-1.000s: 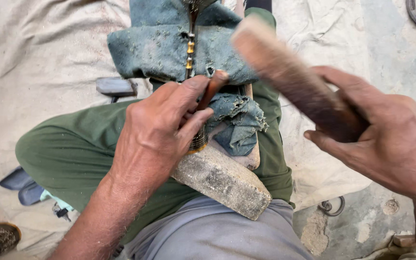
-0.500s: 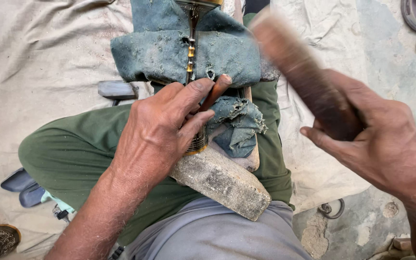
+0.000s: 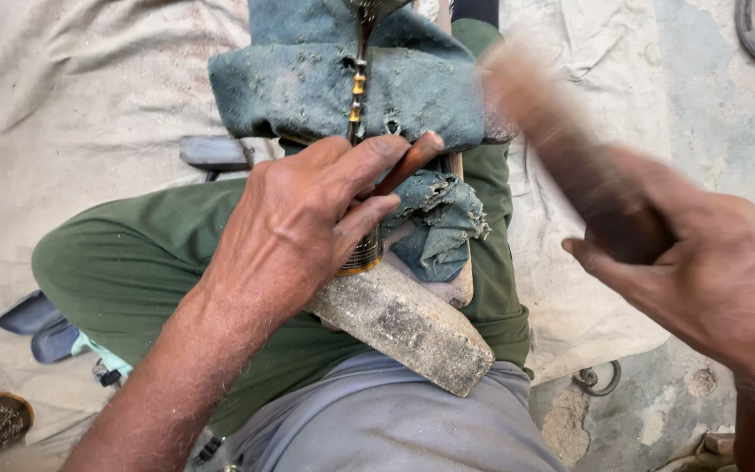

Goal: The person sits cross-legged on the ground with a stone on their lap and hammers a small punch against the engraved bell-shaped base of a brass ornament, rotating the ornament between strikes to work the pattern around its surface.

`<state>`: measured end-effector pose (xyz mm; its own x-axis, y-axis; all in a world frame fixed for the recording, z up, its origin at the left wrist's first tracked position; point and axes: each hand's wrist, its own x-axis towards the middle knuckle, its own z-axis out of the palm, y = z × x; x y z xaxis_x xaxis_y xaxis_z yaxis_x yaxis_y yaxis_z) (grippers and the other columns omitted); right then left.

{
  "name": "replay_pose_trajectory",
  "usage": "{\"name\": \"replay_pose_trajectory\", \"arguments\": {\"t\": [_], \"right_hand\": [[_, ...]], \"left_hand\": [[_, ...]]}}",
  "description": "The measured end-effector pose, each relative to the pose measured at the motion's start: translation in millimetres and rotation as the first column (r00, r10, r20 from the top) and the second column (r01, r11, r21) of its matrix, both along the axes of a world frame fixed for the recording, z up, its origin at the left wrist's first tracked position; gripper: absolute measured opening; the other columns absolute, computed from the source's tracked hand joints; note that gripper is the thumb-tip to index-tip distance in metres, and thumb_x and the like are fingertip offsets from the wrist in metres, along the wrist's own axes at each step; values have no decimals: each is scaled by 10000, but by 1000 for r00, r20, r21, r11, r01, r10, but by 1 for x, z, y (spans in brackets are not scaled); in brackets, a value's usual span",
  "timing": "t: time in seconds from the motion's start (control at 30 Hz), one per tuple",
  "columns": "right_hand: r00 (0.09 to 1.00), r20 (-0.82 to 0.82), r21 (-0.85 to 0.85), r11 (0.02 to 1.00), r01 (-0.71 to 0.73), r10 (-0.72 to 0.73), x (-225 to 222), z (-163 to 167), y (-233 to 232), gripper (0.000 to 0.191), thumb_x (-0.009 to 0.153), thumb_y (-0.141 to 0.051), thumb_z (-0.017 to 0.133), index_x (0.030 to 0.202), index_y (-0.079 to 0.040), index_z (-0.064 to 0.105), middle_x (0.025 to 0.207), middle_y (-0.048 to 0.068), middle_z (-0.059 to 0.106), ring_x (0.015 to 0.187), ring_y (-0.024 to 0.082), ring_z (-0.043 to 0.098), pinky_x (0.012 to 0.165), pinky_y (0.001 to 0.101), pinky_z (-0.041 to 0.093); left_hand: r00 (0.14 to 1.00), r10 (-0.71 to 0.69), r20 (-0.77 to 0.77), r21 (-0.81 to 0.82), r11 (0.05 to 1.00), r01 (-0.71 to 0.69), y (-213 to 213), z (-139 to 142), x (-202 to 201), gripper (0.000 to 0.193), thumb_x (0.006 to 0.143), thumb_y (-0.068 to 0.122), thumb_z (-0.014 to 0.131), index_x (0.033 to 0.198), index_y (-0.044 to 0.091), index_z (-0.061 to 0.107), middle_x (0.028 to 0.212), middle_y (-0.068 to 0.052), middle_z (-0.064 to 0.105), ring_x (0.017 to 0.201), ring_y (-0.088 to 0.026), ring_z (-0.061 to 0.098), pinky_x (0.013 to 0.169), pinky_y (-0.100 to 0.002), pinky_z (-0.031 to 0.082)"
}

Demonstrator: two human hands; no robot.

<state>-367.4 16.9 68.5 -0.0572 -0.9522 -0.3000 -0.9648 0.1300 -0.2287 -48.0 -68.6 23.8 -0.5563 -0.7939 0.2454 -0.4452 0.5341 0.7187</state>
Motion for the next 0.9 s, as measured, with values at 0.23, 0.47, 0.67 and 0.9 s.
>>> {"name": "replay_pose_trajectory", "arguments": {"t": [0.23, 0.47, 0.67, 0.9], "right_hand": [[995, 82, -17, 999, -48, 49, 6, 4, -2, 771, 768, -217, 849, 1469, -63, 568, 1042, 145, 758, 799, 240, 781, 724, 381, 673], [996, 51, -143, 986, 82, -75, 13, 3, 3, 448, 841, -218, 863, 1160, -4, 632, 999, 151, 739, 804, 235, 753, 748, 383, 666], [946, 273, -84, 976, 203, -174, 4, -3, 7, 628, 866, -233, 844, 1403, -43, 578, 874, 100, 693, 556, 190, 639, 472, 356, 558], [987, 135, -132, 988, -75, 93, 1, -7, 3, 642, 794, -219, 843, 1359, -6, 625, 1035, 149, 751, 772, 216, 755, 698, 383, 657]], "left_hand": [[1000, -18, 10, 39, 999, 17, -2, 3, 0, 445, 905, 160, 771, 1325, 138, 625, 901, -106, 664, 777, -315, 675, 643, -450, 532], [999, -26, 36, 45, 999, 25, -4, 3, 0, 439, 892, 163, 782, 1309, 152, 644, 872, -101, 665, 776, -303, 676, 654, -449, 538], [999, -46, 0, 12, 999, 46, -6, 3, -1, 452, 873, 134, 785, 1303, 139, 646, 881, -113, 670, 775, -329, 671, 652, -460, 527], [999, -34, 6, 57, 998, 33, -6, 3, 0, 421, 852, 150, 801, 1247, 140, 655, 868, -108, 673, 790, -319, 688, 653, -454, 534]]}}
